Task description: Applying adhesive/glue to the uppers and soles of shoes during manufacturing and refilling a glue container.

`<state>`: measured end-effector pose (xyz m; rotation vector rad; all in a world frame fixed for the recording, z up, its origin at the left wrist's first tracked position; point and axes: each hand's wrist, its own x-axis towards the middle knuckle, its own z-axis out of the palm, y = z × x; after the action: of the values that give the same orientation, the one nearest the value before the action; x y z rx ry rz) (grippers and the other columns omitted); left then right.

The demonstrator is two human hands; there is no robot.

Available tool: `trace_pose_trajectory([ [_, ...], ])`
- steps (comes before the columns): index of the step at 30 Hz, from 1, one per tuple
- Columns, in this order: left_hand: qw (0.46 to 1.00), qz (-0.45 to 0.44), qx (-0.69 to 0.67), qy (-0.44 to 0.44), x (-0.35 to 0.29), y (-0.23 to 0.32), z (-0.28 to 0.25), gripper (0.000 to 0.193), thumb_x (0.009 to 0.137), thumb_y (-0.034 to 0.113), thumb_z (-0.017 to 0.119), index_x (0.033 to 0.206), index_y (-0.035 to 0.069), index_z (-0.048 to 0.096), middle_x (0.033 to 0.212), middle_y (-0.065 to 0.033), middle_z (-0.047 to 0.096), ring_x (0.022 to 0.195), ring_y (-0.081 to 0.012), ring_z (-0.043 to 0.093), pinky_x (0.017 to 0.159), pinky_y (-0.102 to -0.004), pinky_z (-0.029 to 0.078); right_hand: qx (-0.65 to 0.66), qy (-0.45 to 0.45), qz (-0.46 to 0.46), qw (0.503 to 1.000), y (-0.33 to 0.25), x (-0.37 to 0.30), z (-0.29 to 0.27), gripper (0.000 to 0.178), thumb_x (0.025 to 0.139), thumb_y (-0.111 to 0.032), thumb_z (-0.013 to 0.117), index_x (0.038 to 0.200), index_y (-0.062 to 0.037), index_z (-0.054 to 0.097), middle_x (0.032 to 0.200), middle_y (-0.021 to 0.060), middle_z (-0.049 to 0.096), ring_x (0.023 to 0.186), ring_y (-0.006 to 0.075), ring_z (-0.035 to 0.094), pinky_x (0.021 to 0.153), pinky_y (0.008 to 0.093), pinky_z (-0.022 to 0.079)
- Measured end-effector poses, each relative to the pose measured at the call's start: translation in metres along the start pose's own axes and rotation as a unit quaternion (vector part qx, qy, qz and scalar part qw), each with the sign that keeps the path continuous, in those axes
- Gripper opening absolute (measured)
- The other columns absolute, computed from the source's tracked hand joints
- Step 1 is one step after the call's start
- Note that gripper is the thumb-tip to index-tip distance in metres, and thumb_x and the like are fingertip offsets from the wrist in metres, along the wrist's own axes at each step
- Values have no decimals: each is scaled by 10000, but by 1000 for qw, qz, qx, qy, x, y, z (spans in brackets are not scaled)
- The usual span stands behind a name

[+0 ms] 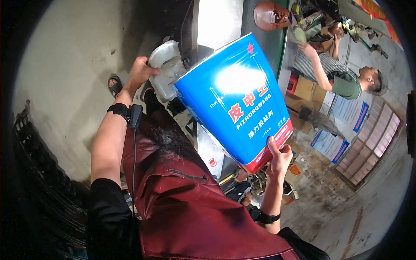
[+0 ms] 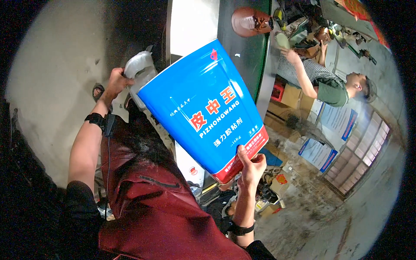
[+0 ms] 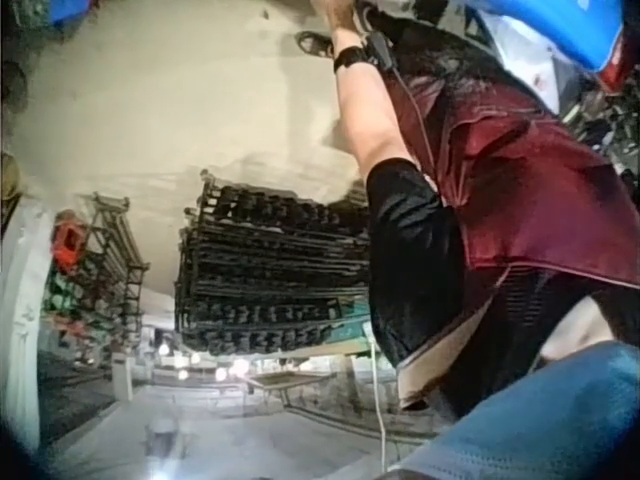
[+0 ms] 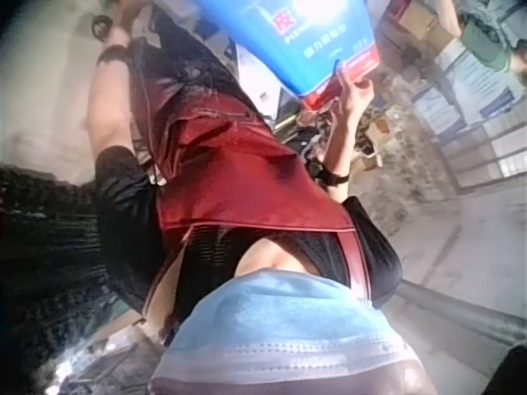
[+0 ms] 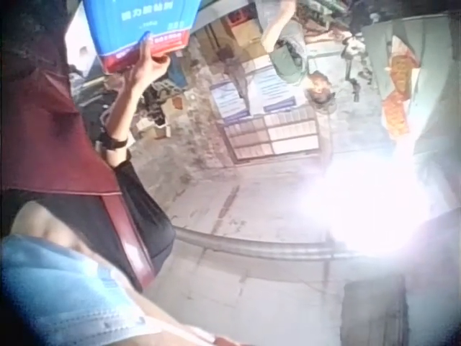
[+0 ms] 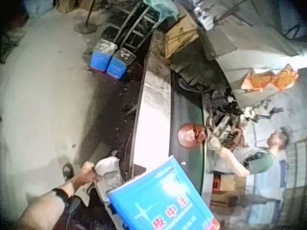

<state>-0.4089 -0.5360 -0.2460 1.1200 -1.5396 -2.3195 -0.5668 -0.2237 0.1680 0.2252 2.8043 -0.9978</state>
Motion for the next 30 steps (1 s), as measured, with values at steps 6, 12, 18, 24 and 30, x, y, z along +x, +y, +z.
trace_pose_trajectory([
  [6, 999, 39, -10, 10, 4, -25, -1, 312, 666, -5, 820, 970, -53, 767, 853, -52, 749, 755, -140, 678, 712, -319, 547, -3, 1, -11, 1000, -9, -5, 5, 446, 786, -180, 938, 941, -26, 549, 892, 87, 681, 753, 154, 650, 761, 341, 547],
  [12, 998, 50, -24, 5, 8, -34, 3, 321, 654, 23, 853, 951, -62, 767, 859, -51, 751, 763, -133, 677, 710, -322, 548, -23, 17, -11, 1000, -12, -5, 2, 437, 793, -165, 931, 914, -29, 533, 878, 102, 680, 746, 161, 657, 747, 347, 558],
  [18, 999, 30, -7, 19, 11, -46, 2, 361, 633, 40, 875, 960, -64, 766, 855, -57, 755, 775, -132, 682, 718, -328, 555, -4, 14, -15, 1000, -16, -8, 3, 432, 791, -158, 932, 914, -29, 539, 872, 89, 680, 754, 162, 658, 753, 344, 555],
  [24, 1000, -5, -5, 30, 12, -46, 8, 417, 591, 63, 892, 967, -65, 764, 852, -64, 759, 764, -132, 685, 732, -326, 557, -27, 21, -35, 999, -11, -2, -5, 340, 854, -106, 870, 953, 7, 565, 909, 123, 702, 748, 177, 688, 718, 341, 587],
  [30, 999, 8, 28, 31, 11, -34, 5, 395, 599, 44, 870, 966, -58, 768, 852, -80, 762, 764, -154, 698, 739, -328, 563, -28, 15, -43, 999, -17, -6, -1, 366, 837, -102, 883, 975, 14, 565, 920, 128, 700, 758, 185, 689, 731, 341, 588],
])
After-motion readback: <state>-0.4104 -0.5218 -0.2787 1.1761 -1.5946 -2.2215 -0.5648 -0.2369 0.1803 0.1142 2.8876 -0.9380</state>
